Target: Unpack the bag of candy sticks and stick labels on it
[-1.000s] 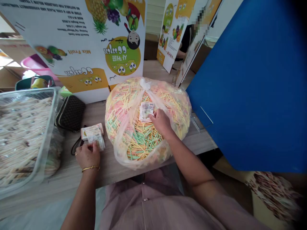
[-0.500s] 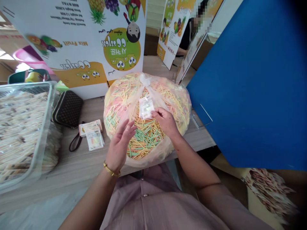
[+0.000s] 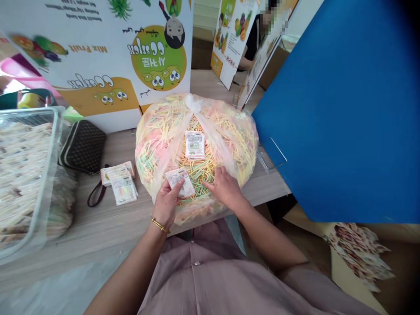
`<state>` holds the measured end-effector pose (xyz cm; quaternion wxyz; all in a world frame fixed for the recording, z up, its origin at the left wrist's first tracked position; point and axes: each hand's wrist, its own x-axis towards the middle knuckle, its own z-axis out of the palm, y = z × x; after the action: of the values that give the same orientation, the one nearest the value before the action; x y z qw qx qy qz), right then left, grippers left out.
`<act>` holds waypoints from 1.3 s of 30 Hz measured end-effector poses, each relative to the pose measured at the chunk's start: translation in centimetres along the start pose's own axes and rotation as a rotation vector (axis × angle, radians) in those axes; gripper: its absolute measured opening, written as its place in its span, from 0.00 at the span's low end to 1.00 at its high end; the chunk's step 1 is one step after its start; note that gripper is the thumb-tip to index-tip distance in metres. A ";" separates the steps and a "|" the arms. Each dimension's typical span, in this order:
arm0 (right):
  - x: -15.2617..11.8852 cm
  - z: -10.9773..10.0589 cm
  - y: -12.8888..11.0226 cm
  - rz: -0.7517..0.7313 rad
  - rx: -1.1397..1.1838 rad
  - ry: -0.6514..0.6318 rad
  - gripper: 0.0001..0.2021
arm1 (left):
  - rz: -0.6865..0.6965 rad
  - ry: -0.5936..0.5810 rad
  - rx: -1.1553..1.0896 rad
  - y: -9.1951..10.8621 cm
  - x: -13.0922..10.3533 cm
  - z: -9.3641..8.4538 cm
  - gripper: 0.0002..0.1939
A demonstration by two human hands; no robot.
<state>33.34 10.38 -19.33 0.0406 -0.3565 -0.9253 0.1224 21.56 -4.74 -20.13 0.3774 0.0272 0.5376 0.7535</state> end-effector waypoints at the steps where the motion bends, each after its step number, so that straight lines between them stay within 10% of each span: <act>1: 0.3 0.2 -0.2 0.001 -0.021 -0.004 0.20 | 0.006 -0.005 0.010 -0.3 0.1 -0.1 0.25; 26: 1.8 0.6 0.0 -0.263 -0.070 0.178 0.15 | 0.039 0.084 0.015 0.6 0.2 -1.9 0.16; 39: 1.6 0.5 -3.1 -0.562 -0.247 -0.044 0.10 | 0.089 0.080 -0.029 0.7 0.3 -1.9 0.19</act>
<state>30.04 9.17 -19.00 0.0094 -0.0863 -0.9962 0.0006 20.12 -6.10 -20.47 0.3220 0.0154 0.5396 0.7778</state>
